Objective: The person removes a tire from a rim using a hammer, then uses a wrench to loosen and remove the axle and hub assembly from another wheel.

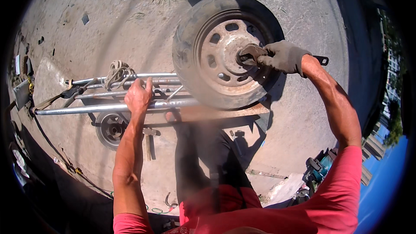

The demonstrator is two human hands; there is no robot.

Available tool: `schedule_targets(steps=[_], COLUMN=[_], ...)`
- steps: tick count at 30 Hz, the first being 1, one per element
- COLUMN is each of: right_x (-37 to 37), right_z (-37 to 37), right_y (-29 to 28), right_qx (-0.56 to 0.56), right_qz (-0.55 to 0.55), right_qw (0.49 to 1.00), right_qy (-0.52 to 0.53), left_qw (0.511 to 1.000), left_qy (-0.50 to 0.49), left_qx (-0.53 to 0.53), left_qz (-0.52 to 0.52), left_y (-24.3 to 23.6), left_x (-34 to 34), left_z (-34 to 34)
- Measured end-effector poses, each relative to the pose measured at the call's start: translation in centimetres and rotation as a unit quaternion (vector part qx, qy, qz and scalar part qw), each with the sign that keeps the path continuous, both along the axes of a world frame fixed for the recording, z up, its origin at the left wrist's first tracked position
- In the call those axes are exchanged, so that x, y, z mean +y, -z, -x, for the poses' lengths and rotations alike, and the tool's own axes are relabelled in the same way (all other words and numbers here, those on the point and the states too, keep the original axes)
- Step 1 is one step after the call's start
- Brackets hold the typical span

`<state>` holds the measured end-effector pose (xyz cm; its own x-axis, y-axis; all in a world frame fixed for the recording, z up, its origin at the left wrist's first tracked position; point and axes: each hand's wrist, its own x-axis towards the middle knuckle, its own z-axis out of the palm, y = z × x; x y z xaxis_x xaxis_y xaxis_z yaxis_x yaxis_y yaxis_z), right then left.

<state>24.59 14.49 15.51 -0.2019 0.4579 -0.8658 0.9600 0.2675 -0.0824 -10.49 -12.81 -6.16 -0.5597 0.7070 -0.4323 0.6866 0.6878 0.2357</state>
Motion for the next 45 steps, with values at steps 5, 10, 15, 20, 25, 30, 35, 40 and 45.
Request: schedule_targets(steps=[5, 10, 15, 20, 25, 30, 35, 40, 45], right_x=[2.0, -1.0, -11.0, -17.7, -15.3, -17.0, -18.8, -11.7, -4.6], right_z=[1.4, -4.0, -3.8, 6.1, 13.7, 12.7, 3.0, -5.6, -3.4], right_y=[-0.7, 3.4, 6.3, 9.9, 8.9, 6.9, 7.0, 6.3, 1.9], right_qx=[-0.031, 0.076, 0.235, 0.371, 0.475, 0.443, 0.368, 0.241, 0.07], right_qz=[-0.005, 0.011, 0.099, 0.061, 0.074, 0.047, 0.098, -0.04, -0.043], right_qw=[0.995, 0.996, 0.865, 0.472, 0.146, 0.237, 0.604, 0.907, 0.988], right_qy=[-0.096, 0.043, 0.432, 0.798, 0.865, 0.863, 0.7, 0.342, 0.13], left_qw=[1.0, 1.0, 1.0, 1.0, 1.0, 1.0, 1.0, 1.0, 1.0], left_qy=[0.001, -0.003, -0.006, -0.001, -0.005, 0.0, -0.001, 0.005, -0.004], left_qx=[-0.005, -0.012, -0.005, -0.005, -0.012, -0.007, -0.001, -0.007, -0.012], left_qz=[-0.008, -0.019, -0.022, -0.024, -0.009, -0.01, -0.023, -0.019, -0.013], left_y=[0.2, 0.2, -0.1, 0.1, 0.0, 0.3, 0.7, 0.1, 0.1], left_x=[0.3, 0.3, 0.3, 0.2, 0.2, 0.1, -0.1, 0.4, 0.2], left_z=[-0.3, -0.3, -0.4, -0.3, -0.2, -0.1, 0.0, -0.4, -0.1])
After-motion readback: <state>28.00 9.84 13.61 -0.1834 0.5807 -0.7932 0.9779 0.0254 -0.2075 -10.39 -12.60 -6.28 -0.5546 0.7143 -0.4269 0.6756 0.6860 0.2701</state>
